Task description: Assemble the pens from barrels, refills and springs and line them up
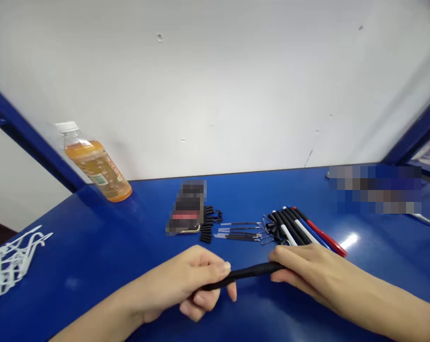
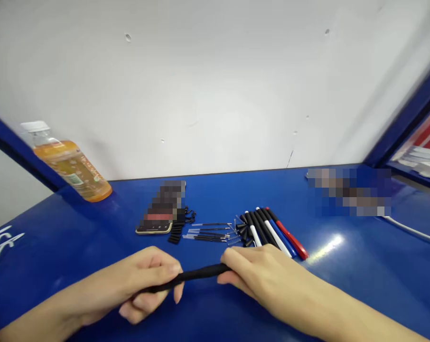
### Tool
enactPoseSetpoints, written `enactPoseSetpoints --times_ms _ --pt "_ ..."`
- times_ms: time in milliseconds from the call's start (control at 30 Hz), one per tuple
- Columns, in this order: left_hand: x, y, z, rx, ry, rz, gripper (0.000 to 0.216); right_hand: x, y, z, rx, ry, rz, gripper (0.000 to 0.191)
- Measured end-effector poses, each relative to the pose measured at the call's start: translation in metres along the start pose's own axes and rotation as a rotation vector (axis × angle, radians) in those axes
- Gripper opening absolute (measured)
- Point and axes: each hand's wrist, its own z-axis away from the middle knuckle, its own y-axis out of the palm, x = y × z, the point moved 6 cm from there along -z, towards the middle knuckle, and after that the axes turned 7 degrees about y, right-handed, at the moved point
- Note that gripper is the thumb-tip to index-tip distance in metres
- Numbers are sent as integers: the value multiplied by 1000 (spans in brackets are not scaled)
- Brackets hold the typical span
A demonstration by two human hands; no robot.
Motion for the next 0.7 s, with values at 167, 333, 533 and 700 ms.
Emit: enactPoseSetpoints --times_ms 167,333,533,700 --pt "0 -2 -4 -100 14 -3 38 -3 -7 -4 -20 36 -69 20" --pt "-11 -12 -1 -367 415 -746 18 -13 -8 -7 24 194 -335 36" --pt "-33 -1 17 -549 888 -1289 13 -15 -4 -6 61 219 -518 32" --pt "-7 -14 -7 -269 192 -501 46 -10 -8 -1 -103 59 -294 13"
